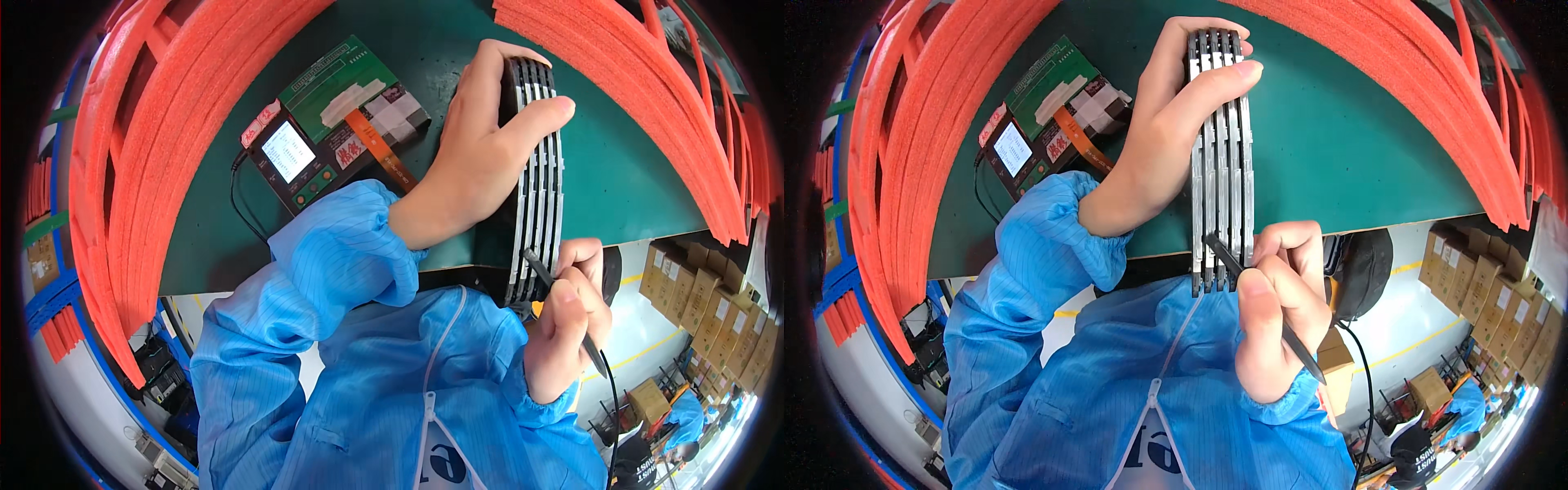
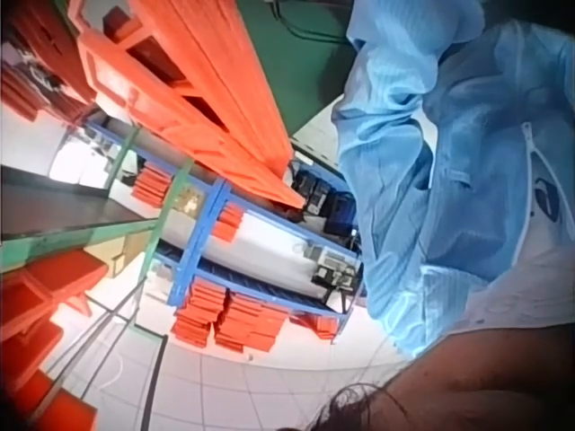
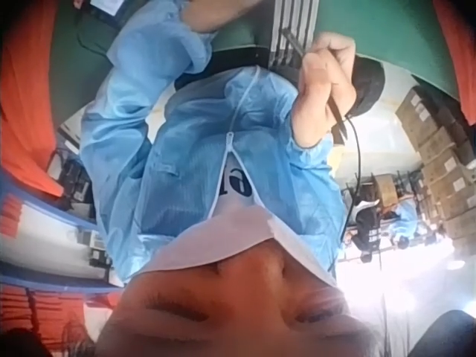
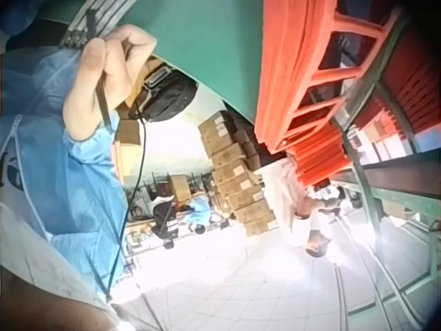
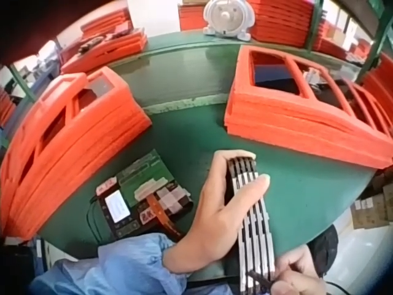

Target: The worker is using a small hand tool to align or insert components into a stack of metal plates at a factory workstation.

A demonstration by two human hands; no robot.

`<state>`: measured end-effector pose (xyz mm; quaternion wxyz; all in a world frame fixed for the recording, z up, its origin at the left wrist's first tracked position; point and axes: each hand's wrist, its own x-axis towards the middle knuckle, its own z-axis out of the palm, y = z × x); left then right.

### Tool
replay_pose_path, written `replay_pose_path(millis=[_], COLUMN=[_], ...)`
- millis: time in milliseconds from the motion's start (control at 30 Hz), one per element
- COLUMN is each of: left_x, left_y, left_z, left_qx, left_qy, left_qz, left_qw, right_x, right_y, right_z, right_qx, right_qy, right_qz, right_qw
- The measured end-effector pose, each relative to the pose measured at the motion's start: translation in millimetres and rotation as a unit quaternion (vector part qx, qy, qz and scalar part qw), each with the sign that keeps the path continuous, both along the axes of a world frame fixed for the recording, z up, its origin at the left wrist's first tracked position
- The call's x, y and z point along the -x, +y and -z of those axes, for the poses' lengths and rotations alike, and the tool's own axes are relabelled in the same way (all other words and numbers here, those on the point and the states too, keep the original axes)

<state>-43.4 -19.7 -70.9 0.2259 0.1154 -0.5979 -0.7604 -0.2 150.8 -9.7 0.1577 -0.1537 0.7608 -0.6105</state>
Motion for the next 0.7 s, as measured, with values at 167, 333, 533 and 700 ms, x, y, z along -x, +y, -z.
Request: replay_pose_path(millis=[167, 333, 533, 700], left_x=[1.0, -0.8, 1.2, -0.7], left_y=[-0.1, -0.2, 0.3, -1.2], left_z=[1.4, -0.3, -1.4, -2.5], left_qx=[0.037, 0.025, 0.004, -0.011], left_qy=[0.011, 0.001, -0.012, -0.009], left_qz=[-0.016, -0.009, 0.002, 0.002], left_qw=[0.999, 1.0, 1.0, 1.0], right_x=[-1.1, 1.9, 5.1, 10.9], right_y=[-2.7, 3.8, -2.5, -6.4], right_z=[3.4, 11.4, 1.6, -9.2], right_qx=[0.034, 0.156, 0.069, -0.125], right_qy=[0.029, 0.007, 0.08, 0.249], right_qz=[0.028, 0.08, 0.08, -0.034], right_qw=[0.999, 0.984, 0.991, 0.96])
